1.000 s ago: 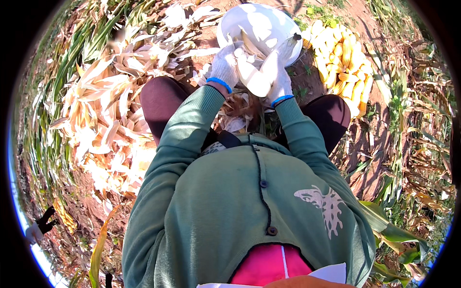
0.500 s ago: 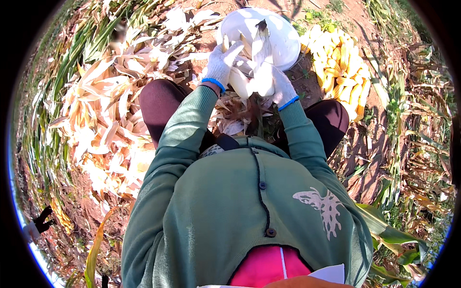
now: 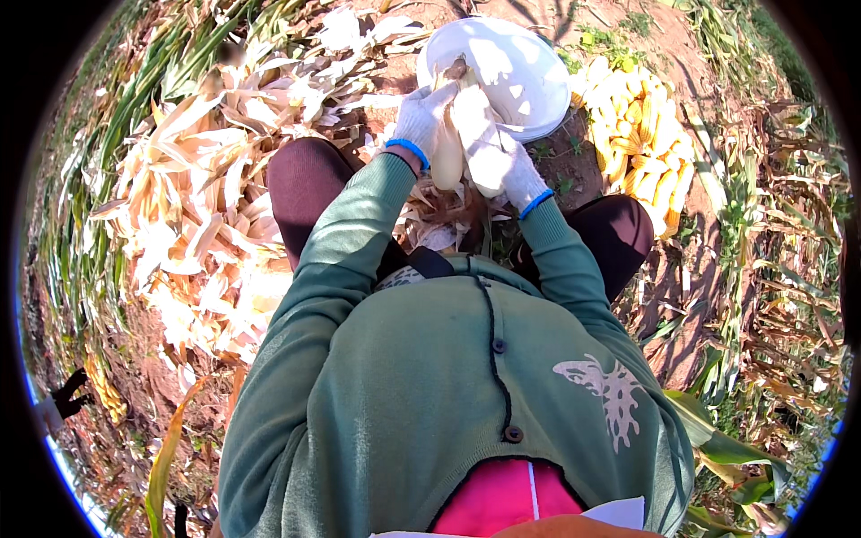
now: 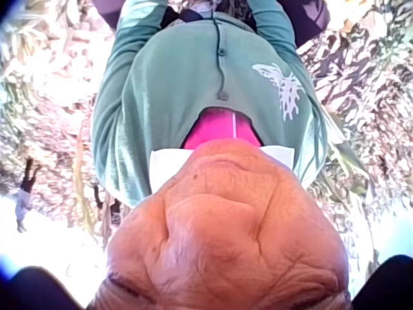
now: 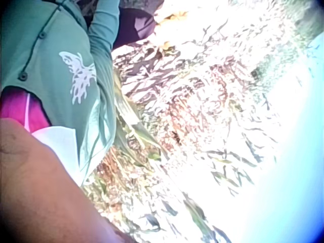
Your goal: The person sits on the ground in a cornfield and shucks corn cobs by hand, removing the husks and placing the cleaned cobs into a white bucket. The person repeatedly picks up cobs, peels them, and discards the husks onto the ground.
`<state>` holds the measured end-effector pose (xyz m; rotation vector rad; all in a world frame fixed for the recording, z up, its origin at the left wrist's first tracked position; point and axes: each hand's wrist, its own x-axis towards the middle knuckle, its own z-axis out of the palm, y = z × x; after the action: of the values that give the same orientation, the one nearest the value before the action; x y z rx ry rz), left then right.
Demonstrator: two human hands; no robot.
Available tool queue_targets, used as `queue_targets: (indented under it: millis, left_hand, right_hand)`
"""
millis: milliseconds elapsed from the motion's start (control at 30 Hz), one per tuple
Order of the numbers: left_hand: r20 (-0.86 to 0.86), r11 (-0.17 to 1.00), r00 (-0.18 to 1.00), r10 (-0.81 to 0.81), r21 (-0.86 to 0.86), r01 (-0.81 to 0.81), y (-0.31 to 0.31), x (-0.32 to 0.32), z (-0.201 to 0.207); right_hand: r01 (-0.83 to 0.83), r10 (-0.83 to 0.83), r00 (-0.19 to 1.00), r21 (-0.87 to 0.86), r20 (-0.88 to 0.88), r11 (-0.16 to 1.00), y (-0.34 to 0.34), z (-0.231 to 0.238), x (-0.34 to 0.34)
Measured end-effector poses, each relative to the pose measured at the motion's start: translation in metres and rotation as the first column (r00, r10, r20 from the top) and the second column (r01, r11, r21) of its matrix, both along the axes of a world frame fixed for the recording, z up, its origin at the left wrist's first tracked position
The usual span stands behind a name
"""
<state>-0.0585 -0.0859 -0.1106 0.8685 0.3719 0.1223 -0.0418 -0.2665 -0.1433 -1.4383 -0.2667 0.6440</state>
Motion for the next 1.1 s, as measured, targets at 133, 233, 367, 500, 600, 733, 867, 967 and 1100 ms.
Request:
queue_targets:
  millis: [133,233,367,500,600,733,867,967,1100]
  left_hand:
    - [-0.083,0.934,0.997,-0.006,0.357,0.036,0.013,0.01,-0.022]
    - [0.005,0.942,0.999,0.036,0.333,-0.035,0.008,0.012,-0.022]
    - [-0.001,0.958,1.0,-0.007,0.287,0.007,0.005,0.004,0.004]
    - [0.022,0.948,1.0,-0.006,0.317,-0.001,0.007,0.006,-0.004]
    - [0.007,0.96,0.999,0.035,0.279,-0.036,0.01,0.008,-0.009]
    - [-0.022,0.97,0.998,0.053,0.239,-0.046,0.009,0.007,-0.011]
    - [-0.139,0.965,0.988,0.063,0.26,-0.025,0.008,0.007,-0.013]
    - [-0.222,0.881,0.968,0.12,0.473,0.0,0.011,0.014,-0.054]
    - [-0.061,0.985,0.992,0.112,0.138,-0.103,-0.008,0.004,-0.011]
  right_hand:
    - [-0.038,0.041,0.998,-0.078,0.04,0.996,0.001,0.008,-0.003]
    - [-0.015,0.016,0.999,-0.007,0.049,1.0,-0.003,-0.001,-0.002]
    - [-0.059,0.059,0.998,-0.023,-0.003,0.998,-0.007,-0.001,0.007]
    - [0.114,-0.102,0.983,0.071,-0.154,0.991,0.003,-0.007,0.002]
    - [0.072,-0.072,0.997,-0.024,-0.004,0.997,0.002,0.004,-0.005]
    - [0.008,-0.009,1.0,-0.059,-0.019,0.998,-0.001,0.009,-0.006]
    - [0.185,-0.157,0.973,0.166,-0.169,0.969,0.008,0.012,-0.012]
    - [0.287,-0.173,0.923,0.316,-0.343,0.904,0.002,0.013,-0.001]
    - [0.316,-0.192,0.9,0.282,-0.39,0.906,-0.003,0.038,0.007]
